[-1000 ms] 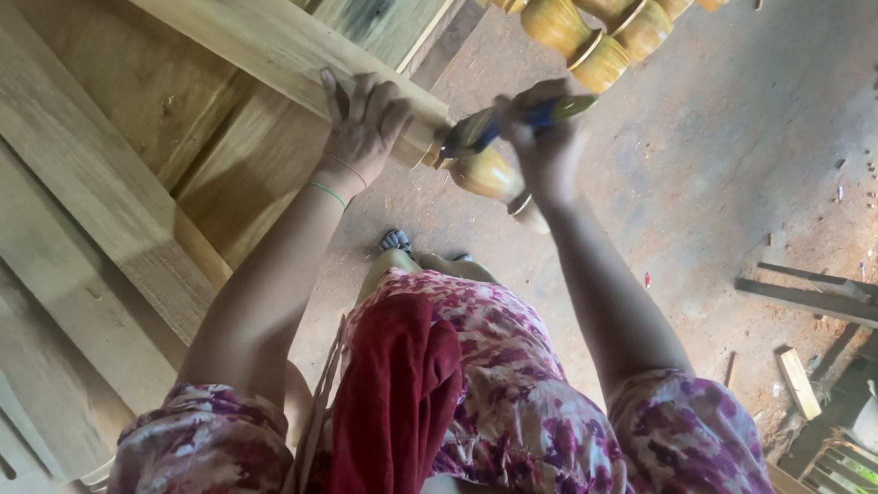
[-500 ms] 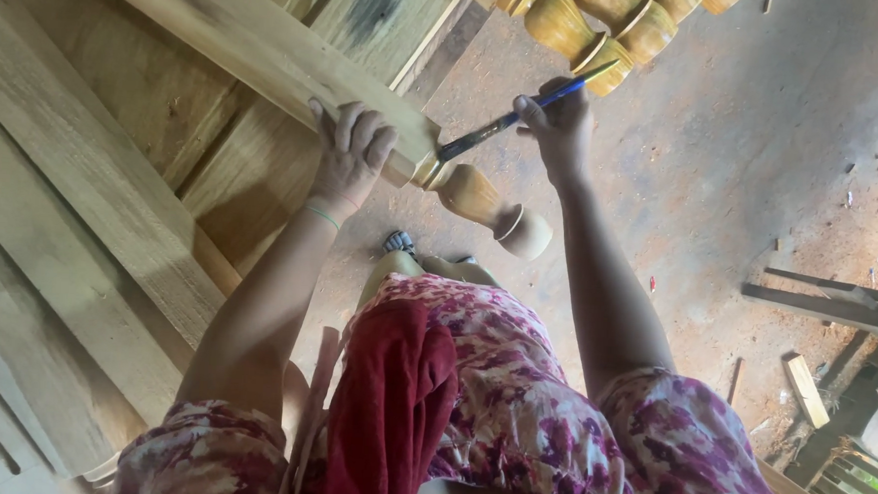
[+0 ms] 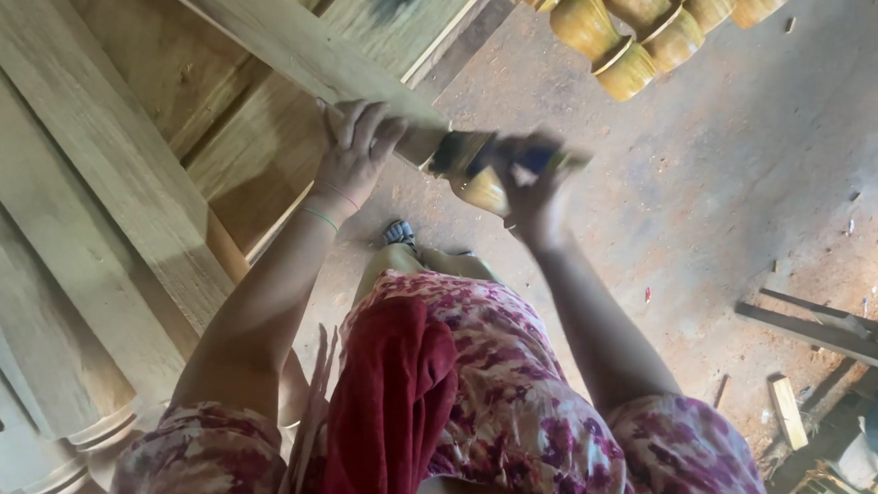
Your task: Painting or varnishing wooden furniture legs with a paintbrush.
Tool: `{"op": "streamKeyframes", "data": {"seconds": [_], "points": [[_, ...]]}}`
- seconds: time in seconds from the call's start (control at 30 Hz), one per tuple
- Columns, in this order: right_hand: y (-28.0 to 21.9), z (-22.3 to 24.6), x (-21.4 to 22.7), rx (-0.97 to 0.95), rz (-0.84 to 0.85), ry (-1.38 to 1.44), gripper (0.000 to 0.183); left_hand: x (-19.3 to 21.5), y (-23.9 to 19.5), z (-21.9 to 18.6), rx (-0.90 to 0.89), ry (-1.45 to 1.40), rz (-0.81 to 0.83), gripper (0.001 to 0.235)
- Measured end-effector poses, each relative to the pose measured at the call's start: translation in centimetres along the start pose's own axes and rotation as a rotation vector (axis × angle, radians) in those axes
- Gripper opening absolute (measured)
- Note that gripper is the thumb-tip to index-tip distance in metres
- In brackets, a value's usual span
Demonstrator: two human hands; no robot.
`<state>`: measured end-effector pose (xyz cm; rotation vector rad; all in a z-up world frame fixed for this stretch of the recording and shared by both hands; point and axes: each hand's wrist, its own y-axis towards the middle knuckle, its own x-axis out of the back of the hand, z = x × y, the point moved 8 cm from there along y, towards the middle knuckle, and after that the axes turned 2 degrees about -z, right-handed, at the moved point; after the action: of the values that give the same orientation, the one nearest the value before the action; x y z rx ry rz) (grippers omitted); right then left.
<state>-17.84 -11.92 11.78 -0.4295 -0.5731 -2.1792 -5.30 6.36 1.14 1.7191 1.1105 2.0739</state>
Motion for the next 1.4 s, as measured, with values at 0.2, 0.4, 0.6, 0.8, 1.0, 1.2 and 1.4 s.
{"op": "streamKeyframes", "data": {"seconds": [0.2,0.4,0.6,0.8,1.0,1.2,1.4], "points": [[-7.8,-1.9,-2.5,0.332,0.102,0.080,0.031,-2.2,1.4,2.5,0.099,-0.041,0.451,0.040],[-3.2,2.4,-0.4,0.707,0.011,0.080,0.054,-2.3,5.5,4.6,0.080,-0.211,0.802,0.099],[2.1,-2.7,2.4,0.342,-0.027,0.166,0.049,-2.8,6.3,4.1,0.154,-0.230,0.791,0.077],[5.5,-15.8,2.5,-0.428,-0.177,0.518,0.034,-0.9,5.2,3.8,0.151,-0.246,0.699,0.069],[2.1,-23.3,-5.6,-1.038,0.079,0.597,0.033,0.9,3.6,3.4,0.103,-0.248,0.480,0.066],[-1.0,-25.3,-8.8,-1.271,0.269,0.572,0.029,1.8,2.1,3.3,0.087,-0.193,0.388,0.065],[-2.0,-26.2,-8.5,-1.284,0.165,0.726,0.031,1.1,0.7,3.4,-0.024,-0.011,0.193,0.043]]}}
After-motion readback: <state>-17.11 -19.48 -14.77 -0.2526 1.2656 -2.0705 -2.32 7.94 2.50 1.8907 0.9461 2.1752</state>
